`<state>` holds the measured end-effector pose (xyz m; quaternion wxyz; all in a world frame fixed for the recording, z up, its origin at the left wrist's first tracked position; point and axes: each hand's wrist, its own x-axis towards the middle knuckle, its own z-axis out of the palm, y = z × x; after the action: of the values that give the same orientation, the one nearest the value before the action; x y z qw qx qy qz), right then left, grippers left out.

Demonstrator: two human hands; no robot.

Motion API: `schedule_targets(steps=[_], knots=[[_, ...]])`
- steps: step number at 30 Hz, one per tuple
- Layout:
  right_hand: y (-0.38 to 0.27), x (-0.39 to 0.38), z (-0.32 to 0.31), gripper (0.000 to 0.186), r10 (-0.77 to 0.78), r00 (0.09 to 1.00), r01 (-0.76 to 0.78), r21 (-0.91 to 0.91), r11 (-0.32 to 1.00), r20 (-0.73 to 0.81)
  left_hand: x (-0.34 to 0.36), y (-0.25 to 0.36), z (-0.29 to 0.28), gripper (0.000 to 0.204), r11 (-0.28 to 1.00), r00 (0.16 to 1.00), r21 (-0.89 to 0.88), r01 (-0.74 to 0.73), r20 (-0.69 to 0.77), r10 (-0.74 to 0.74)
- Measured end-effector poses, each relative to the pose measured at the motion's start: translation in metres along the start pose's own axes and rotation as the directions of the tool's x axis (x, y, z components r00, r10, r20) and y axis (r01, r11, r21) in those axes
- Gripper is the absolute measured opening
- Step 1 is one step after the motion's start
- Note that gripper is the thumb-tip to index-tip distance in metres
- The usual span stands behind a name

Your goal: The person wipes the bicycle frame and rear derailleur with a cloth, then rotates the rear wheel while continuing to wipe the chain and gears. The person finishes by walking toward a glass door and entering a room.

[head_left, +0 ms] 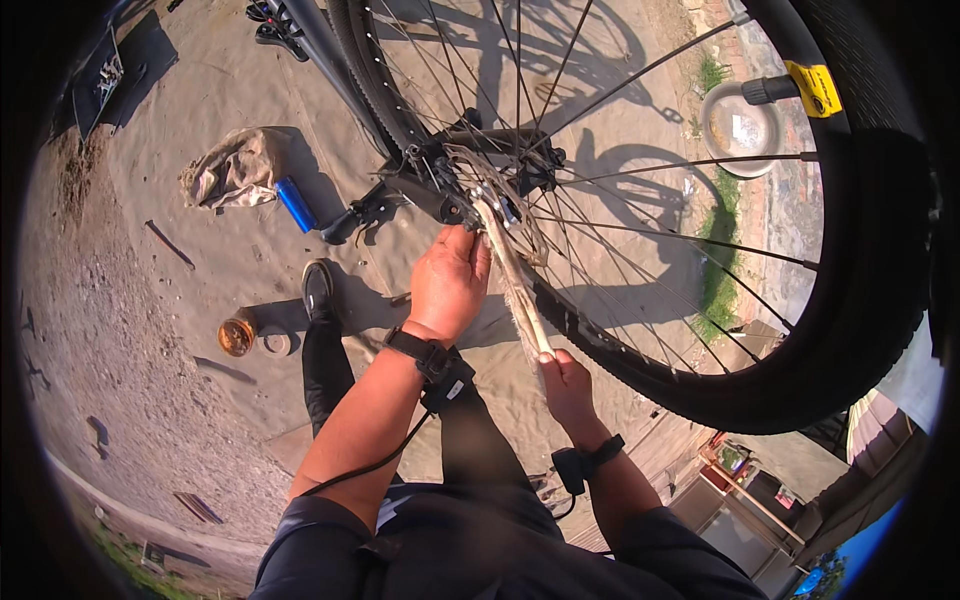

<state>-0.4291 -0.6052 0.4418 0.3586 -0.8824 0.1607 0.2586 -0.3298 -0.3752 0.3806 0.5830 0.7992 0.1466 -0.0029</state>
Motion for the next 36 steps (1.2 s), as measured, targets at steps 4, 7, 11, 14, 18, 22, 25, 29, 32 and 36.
schedule_targets(steps=[4,7,11,14,18,22,25,29,32,36], knots=[[-0.046,0.018,0.01,0.028,-0.12,0.992,0.118,0.043,0.992,0.035,-0.032,-0.034,0.013,0.02,0.982,0.983,0.181,0.046,0.165,-0.077],[-0.12,0.044,0.022,0.027,-0.28,0.958,0.274,0.088,0.958,0.062,-0.073,-0.066,0.017,0.021,0.956,0.955,0.283,0.081,0.251,-0.155],[-0.113,0.049,0.026,0.025,-0.355,0.935,0.353,0.079,0.932,0.014,-0.067,-0.067,0.012,0.024,0.947,0.937,0.301,0.114,0.285,-0.203],[-0.048,0.03,0.011,0.025,-0.154,0.986,0.155,-0.026,0.988,0.061,-0.033,-0.036,0.004,0.022,0.979,0.982,0.185,0.084,0.152,-0.113],[-0.011,0.004,-0.003,0.027,0.038,0.996,-0.034,-0.045,0.998,0.084,-0.005,-0.005,-0.001,0.019,0.997,0.999,0.073,0.015,0.051,-0.018],[-0.066,0.022,0.007,0.022,-0.187,0.978,0.193,-0.058,0.98,0.089,-0.033,-0.043,0.001,0.021,0.976,0.983,0.21,0.06,0.155,-0.094],[-0.141,0.035,0.027,0.016,-0.422,0.902,0.417,0.07,0.906,0.095,-0.076,-0.087,-0.002,0.023,0.941,0.951,0.318,0.114,0.24,-0.196],[-0.183,0.035,0.041,0.015,-0.503,0.858,0.484,0.161,0.86,0.108,-0.076,-0.085,-0.018,0.021,0.924,0.916,0.28,0.261,0.229,-0.329],[-0.13,0.006,0.04,0.016,-0.456,0.84,0.462,0.053,0.885,0.294,-0.07,-0.074,-0.029,0.028,0.952,0.952,0.229,0.204,0.179,-0.247],[-0.046,-0.038,0.024,0.029,-0.039,0.805,0.213,-0.227,0.95,0.592,-0.079,-0.053,-0.044,0.049,0.641,0.754,-0.413,0.647,0.473,-0.456]])
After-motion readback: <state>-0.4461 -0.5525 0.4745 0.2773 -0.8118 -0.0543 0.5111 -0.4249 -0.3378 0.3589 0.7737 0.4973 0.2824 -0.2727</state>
